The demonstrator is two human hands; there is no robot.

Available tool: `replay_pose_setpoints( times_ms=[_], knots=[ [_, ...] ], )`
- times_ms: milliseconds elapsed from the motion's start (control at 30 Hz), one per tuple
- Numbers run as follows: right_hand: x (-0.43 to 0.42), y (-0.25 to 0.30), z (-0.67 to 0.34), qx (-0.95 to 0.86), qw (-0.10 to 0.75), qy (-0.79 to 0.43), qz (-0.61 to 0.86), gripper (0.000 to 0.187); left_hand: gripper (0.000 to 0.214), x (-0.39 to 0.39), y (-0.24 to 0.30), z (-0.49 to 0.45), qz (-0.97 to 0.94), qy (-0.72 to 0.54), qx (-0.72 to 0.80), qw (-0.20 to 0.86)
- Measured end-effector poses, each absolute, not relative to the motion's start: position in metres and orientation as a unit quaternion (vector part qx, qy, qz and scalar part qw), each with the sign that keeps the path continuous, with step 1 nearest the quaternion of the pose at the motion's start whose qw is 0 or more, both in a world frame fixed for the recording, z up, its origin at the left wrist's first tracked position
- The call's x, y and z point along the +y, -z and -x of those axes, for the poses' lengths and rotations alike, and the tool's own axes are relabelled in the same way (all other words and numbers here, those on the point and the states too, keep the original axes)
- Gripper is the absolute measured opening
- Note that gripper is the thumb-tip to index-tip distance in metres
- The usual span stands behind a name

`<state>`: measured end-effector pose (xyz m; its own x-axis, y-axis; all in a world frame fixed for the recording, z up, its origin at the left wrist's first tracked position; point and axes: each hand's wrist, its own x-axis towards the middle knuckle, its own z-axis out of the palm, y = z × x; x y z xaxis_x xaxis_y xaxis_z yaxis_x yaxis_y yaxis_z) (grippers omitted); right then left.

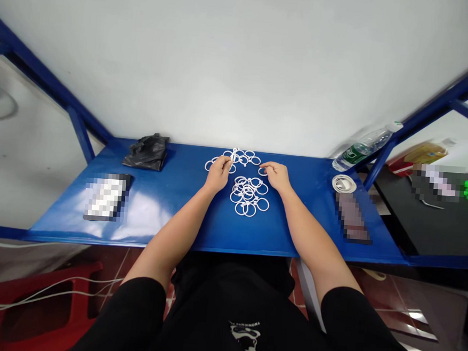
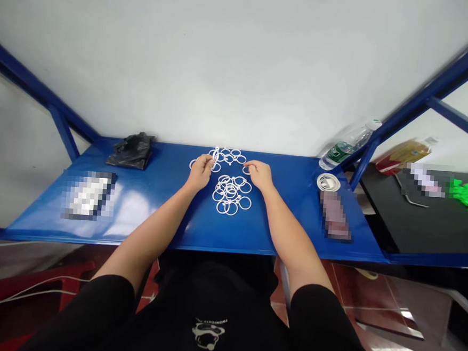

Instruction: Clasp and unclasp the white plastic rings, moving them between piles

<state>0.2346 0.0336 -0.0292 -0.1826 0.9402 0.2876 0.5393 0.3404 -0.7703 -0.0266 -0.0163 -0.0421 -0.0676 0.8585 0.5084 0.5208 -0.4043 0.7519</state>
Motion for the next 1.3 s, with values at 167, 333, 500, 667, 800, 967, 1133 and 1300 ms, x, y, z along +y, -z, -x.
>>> replay_pose_setpoints(
  times_ms=[167,333,500,667,800,967,1133,1300],
  knots=[
    [0.034,0.034,-0.234,-0.716,0.396,-0.265,0.51,0.042,0.016,-0.02,0.039,0.024,-0.663,-0.515,0.511,0.184],
    [0.022,0.029,-0.23,-0.761,0.36,-0.295,0.452,0.044,0.016,-0.021,0.038,0.022,-0.662,-0.505,0.509,0.217],
    [0.004,0.015,-0.222,-0.825,0.348,-0.195,0.401,0.045,0.018,-0.024,0.033,0.018,-0.709,-0.492,0.479,0.159],
    [-0.001,0.014,-0.219,-0.812,0.375,-0.178,0.41,0.041,0.022,-0.028,0.027,0.014,-0.774,-0.433,0.456,0.069],
    [-0.001,0.017,-0.217,-0.779,0.405,-0.243,0.412,0.045,0.022,-0.031,0.023,0.009,-0.816,-0.377,0.438,0.024],
    [-0.003,0.018,-0.211,-0.759,0.419,-0.314,0.388,0.052,0.029,-0.038,0.018,0.001,-0.85,-0.311,0.425,-0.011],
    [-0.003,0.022,-0.204,-0.718,0.446,-0.375,0.381,0.035,0.025,-0.041,0.018,-0.004,-0.834,-0.334,0.438,0.013],
    [0.0,0.022,-0.206,-0.67,0.499,-0.371,0.407,0.036,0.02,-0.034,0.026,0.001,-0.698,-0.507,0.486,0.14]
  ],
)
